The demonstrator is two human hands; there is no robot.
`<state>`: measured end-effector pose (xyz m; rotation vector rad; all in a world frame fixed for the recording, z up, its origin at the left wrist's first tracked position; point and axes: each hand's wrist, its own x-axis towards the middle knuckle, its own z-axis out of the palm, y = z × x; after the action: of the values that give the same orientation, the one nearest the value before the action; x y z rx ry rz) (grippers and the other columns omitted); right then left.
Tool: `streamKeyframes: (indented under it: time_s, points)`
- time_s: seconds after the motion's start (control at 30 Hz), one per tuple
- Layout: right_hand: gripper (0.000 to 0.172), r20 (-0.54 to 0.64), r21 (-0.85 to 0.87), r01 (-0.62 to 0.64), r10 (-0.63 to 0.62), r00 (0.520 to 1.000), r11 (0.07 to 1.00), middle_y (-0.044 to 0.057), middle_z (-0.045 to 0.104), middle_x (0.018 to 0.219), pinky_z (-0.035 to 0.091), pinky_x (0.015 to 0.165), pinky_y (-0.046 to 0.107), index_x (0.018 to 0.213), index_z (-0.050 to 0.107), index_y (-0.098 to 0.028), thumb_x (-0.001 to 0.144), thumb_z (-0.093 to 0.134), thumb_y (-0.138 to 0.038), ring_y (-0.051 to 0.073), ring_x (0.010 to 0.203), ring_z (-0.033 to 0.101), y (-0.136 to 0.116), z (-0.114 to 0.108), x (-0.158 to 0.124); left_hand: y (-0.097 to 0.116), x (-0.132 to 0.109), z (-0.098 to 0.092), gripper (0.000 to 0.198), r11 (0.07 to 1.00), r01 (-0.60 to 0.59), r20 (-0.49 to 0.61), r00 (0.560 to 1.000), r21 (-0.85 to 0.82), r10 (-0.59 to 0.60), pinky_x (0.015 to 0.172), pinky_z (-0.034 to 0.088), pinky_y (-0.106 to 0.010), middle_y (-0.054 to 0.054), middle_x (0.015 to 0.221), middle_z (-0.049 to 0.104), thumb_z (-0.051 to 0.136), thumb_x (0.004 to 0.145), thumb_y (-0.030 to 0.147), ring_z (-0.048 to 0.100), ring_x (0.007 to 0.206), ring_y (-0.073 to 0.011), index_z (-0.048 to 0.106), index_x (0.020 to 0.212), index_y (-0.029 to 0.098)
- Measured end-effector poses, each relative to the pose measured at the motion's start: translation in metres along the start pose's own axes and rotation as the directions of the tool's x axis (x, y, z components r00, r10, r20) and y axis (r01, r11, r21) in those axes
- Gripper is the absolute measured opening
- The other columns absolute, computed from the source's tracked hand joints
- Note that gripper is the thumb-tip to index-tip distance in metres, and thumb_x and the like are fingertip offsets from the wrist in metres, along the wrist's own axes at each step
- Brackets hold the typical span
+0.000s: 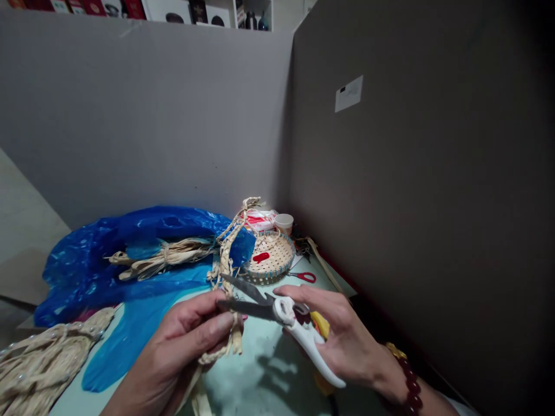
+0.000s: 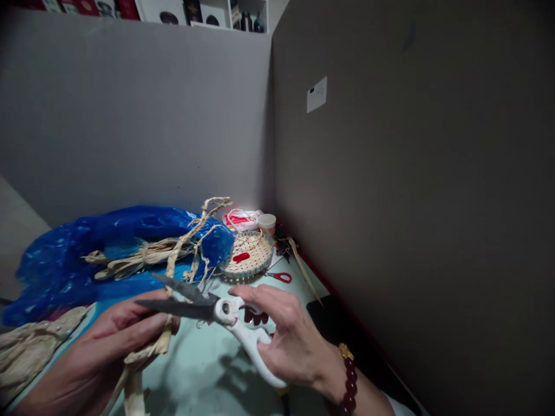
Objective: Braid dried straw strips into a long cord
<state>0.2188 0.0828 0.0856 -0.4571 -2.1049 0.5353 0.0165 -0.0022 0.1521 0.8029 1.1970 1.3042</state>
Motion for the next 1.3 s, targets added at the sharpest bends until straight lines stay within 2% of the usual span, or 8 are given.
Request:
streamKeyframes:
  time_s: [0.1,0.27,0.33,0.5,0.83,1.0,1.2,1.3]
  points:
    - [0.040,0.014,-0.032,0.025,-0.024,1.000,0.999,0.008,0.068,0.093,0.051,0.069,0.028,0.115,0.059,-0.015,0.075,0.065,-0.011,0.018,0.076,0.062,0.002,0.000,-0.002,0.000,-0.001,0.001,0.020,0.999,0.032,-0.033,0.999,-0.012,-0.033,0.051,0.045,-0.019,0.002,0.058,0.059,0.084,0.059,0.031,0.054,0.055,-0.0114,0.072,0.068,0.018]
    - [0.058,0.057,-0.085,0.085,-0.080,0.995,0.993,0.009,0.063,0.098,0.049,0.073,0.031,0.123,0.053,-0.018,0.067,0.058,-0.002,0.021,0.084,0.059,0.006,-0.001,-0.006,0.002,-0.007,0.002,0.031,0.988,0.061,-0.134,0.988,-0.139,-0.079,0.065,0.054,-0.026,0.000,0.066,0.068,0.088,0.052,0.038,0.064,0.068,-0.0177,0.077,0.076,0.021]
    - [0.062,0.073,-0.107,0.099,-0.091,0.993,0.989,0.008,0.062,0.095,0.048,0.071,0.031,0.125,0.051,-0.018,0.065,0.056,-0.002,0.021,0.082,0.057,0.006,-0.001,-0.007,0.003,-0.008,0.001,0.034,0.978,0.067,-0.107,0.990,-0.200,-0.089,0.070,0.055,-0.028,0.000,0.064,0.069,0.089,0.049,0.037,0.066,0.069,-0.0196,0.078,0.078,0.023]
    - [0.066,0.061,-0.137,0.115,-0.108,0.992,0.984,0.007,0.057,0.090,0.046,0.068,0.033,0.126,0.049,-0.017,0.062,0.053,-0.002,0.020,0.078,0.053,0.005,0.000,-0.006,0.004,-0.007,-0.003,0.023,0.969,0.150,0.028,0.989,-0.194,-0.147,0.061,0.054,-0.027,-0.002,0.067,0.069,0.083,0.062,0.027,0.065,0.062,-0.0176,0.077,0.083,0.021]
    - [0.057,0.004,-0.151,0.094,-0.094,0.996,0.984,0.005,0.055,0.082,0.045,0.062,0.031,0.126,0.052,-0.016,0.070,0.055,-0.003,0.019,0.072,0.050,0.006,0.001,-0.004,-0.003,0.004,-0.006,0.020,0.994,-0.058,0.051,0.997,0.093,0.053,0.048,0.036,-0.012,0.003,0.052,0.057,0.083,0.063,0.034,0.044,0.051,-0.0073,0.072,0.070,0.019]
    - [0.047,-0.018,-0.131,0.075,-0.078,0.997,0.989,0.005,0.061,0.087,0.047,0.065,0.030,0.123,0.054,-0.017,0.078,0.063,-0.011,0.018,0.074,0.054,0.005,0.004,-0.004,-0.003,0.006,-0.007,0.019,0.997,-0.047,0.028,0.999,0.063,0.045,0.047,0.034,-0.016,0.003,0.053,0.056,0.083,0.064,0.029,0.040,0.048,-0.0080,0.075,0.078,0.020]
    - [0.061,-0.006,-0.199,0.132,-0.136,0.991,0.971,0.006,0.059,0.084,0.046,0.065,0.033,0.126,0.051,-0.014,0.066,0.052,-0.004,0.020,0.072,0.050,0.005,0.004,-0.005,-0.003,0.005,0.001,0.016,0.996,-0.070,-0.041,0.997,0.062,0.072,0.045,0.033,-0.016,0.002,0.055,0.055,0.085,0.059,0.029,0.039,0.050,-0.0086,0.074,0.064,0.017]
    - [0.072,0.026,-0.256,0.153,-0.152,0.988,0.955,0.007,0.055,0.084,0.045,0.065,0.036,0.129,0.050,-0.012,0.057,0.046,-0.006,0.022,0.075,0.047,0.004,0.000,-0.004,-0.004,0.005,0.003,0.018,0.994,-0.096,-0.060,0.993,0.060,0.099,0.044,0.035,-0.017,0.001,0.058,0.054,0.084,0.060,0.032,0.042,0.052,-0.0098,0.076,0.068,0.018]
